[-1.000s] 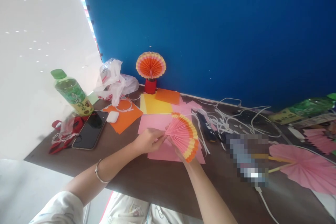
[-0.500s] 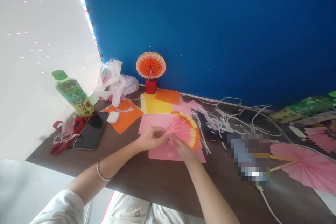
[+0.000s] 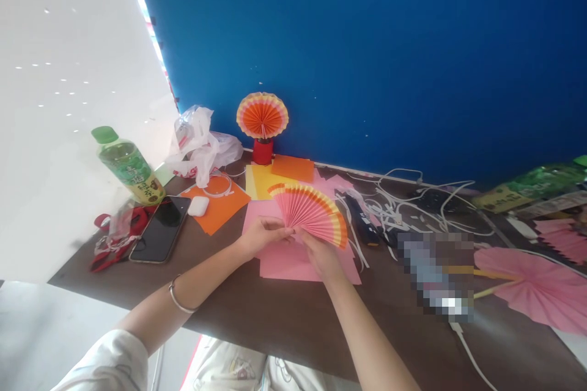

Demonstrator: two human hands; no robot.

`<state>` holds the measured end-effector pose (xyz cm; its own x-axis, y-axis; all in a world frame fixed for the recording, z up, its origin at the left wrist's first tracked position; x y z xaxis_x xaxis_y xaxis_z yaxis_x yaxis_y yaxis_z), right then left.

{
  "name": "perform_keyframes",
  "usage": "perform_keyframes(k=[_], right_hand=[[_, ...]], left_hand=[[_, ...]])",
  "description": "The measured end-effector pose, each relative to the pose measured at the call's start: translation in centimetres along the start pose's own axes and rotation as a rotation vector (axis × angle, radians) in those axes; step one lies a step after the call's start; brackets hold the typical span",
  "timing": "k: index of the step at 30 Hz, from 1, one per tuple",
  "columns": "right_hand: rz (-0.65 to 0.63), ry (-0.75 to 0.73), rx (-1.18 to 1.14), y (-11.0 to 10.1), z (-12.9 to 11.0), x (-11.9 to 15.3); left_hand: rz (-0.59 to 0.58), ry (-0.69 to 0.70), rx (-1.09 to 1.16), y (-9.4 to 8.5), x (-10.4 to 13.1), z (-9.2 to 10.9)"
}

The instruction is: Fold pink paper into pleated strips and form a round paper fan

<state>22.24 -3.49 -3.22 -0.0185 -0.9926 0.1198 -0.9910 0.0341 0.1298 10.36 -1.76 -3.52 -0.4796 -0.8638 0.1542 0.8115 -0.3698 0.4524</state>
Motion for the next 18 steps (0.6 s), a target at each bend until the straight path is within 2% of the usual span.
perform_keyframes(k=[6,12,18], right_hand=[[0.07,-0.068,0.025,-0.4,0.0,-0.2],[0.074,-0.12,-0.087,-0.3,-0.3,-0.9],[0.262,-0.169,-0.185,-2.5,-0.7,-1.1]], left_hand=[[0.059,-0.019,0.115,-0.6,-0.1,-0.5],[0.159,0.109,0.09,-2.0,-0.2,0.7],[0.275,0.177,0.119,-4.1,-0.6,1.0]])
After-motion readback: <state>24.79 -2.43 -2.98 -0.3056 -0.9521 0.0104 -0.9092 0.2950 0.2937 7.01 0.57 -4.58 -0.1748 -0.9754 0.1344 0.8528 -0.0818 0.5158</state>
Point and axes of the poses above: each hand's wrist, its own x-axis away from the middle knuckle, its own y-axis out of the palm, z = x × y, the point moved 8 cm from there along -x, towards the middle knuckle, and after that the axes turned 8 degrees about x, right-handed, at the moved point
